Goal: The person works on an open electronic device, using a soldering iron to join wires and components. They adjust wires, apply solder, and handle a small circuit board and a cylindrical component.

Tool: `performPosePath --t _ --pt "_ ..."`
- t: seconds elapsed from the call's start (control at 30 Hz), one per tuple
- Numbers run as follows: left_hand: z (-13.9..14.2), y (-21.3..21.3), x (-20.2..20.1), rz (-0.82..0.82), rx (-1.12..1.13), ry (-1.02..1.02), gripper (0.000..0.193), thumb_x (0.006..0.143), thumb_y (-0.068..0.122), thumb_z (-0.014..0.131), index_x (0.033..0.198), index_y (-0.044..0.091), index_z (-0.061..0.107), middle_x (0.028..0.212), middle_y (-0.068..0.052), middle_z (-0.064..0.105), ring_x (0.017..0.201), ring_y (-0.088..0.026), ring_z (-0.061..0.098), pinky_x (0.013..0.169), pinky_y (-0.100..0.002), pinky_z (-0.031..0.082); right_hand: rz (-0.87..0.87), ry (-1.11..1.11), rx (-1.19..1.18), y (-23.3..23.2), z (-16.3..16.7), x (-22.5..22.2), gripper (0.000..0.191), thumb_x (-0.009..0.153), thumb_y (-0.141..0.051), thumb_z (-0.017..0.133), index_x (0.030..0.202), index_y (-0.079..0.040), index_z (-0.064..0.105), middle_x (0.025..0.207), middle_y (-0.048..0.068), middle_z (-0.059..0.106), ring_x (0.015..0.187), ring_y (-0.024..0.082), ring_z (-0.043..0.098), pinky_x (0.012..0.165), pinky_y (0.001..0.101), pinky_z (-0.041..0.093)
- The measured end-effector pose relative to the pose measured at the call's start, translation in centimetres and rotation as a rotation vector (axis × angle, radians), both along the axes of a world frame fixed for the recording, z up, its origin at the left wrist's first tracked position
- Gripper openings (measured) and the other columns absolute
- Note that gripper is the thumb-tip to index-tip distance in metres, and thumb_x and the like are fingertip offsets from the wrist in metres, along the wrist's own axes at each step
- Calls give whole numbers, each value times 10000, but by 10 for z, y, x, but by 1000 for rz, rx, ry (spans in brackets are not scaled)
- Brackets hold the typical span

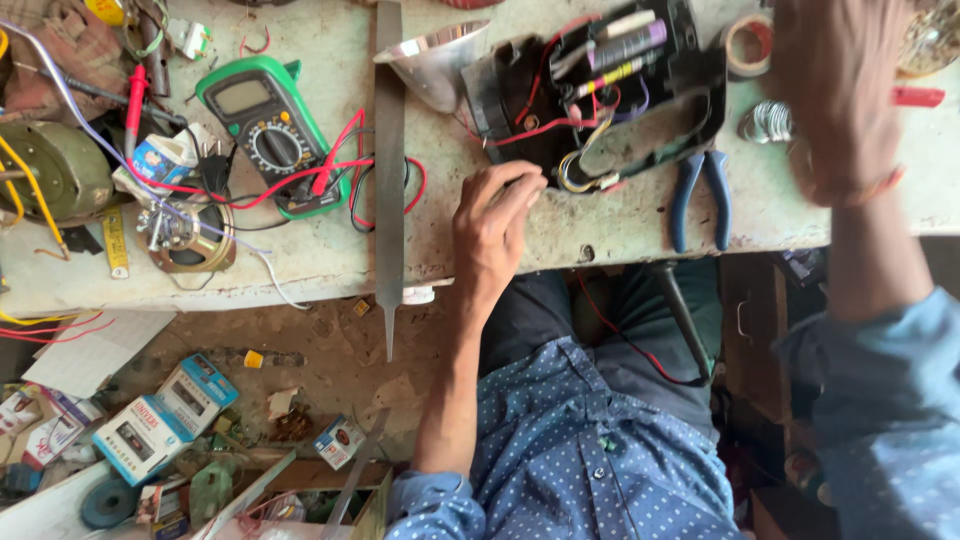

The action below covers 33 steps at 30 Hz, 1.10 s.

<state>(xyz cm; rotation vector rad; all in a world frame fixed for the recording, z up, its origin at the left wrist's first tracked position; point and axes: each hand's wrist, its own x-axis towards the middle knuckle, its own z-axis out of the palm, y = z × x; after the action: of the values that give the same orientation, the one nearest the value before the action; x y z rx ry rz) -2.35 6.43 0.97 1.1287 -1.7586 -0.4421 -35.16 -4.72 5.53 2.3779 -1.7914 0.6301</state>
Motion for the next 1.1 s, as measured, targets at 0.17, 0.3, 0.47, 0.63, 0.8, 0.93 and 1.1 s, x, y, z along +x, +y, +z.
performPosePath --t 0.17,0.3,0.47,0.63,0.8,0.93,1.1 --pt "3 0 11 7 73 54 156 957 -24 672 1097 37 703 1154 -63 683 1064 -279 683 915 -374 545 106 -415 -44 37 -2 36 175 1055 28 673 1227 3 692 1193 186 654 926 315 671 758 398 526" --pt "6 -2 14 -8 161 109 104 1000 49 648 1095 35 688 1164 -62 677 1068 -260 689 908 -362 553 179 -480 -75 58 -8 59 235 1019 -7 728 1248 -6 681 1261 160 662 1086 308 683 950 393 550" --pt "12 0 15 -3 81 50 104 1009 87 637 1093 46 683 1206 -86 657 1132 -291 649 953 -397 535 158 -531 -53 62 -17 65 219 1046 11 711 1263 11 675 1230 159 675 1105 299 688 970 372 547" --pt "24 -1 7 60 22 81 117 1014 43 627 1118 37 681 1176 -89 668 1101 -283 661 940 -385 547 159 -507 -76 64 -22 62 217 1039 7 714 1252 14 672 1221 163 680 1107 310 683 995 402 538" --pt "41 -11 -9 60 -67 139 149 1016 -20 642 1146 43 678 1165 -89 682 1069 -260 691 917 -359 573 156 -562 -40 63 -21 62 194 1062 -27 706 1248 15 668 1251 163 678 1121 307 693 969 387 545" --pt "51 -33 -27 1 -142 12 194 1014 -3 683 1202 41 662 1190 -80 654 1080 -260 652 949 -382 541 156 -567 -39 63 -20 62 231 1067 -39 708 1291 6 675 1256 160 680 1108 306 695 960 384 544" --pt "49 -73 -57 10 -154 -341 296 900 35 723 1191 15 668 1151 -81 645 1060 -265 629 892 -423 515 161 -589 -32 63 -18 62 233 1056 -38 707 1282 8 675 1244 161 679 1100 302 695 949 381 545"
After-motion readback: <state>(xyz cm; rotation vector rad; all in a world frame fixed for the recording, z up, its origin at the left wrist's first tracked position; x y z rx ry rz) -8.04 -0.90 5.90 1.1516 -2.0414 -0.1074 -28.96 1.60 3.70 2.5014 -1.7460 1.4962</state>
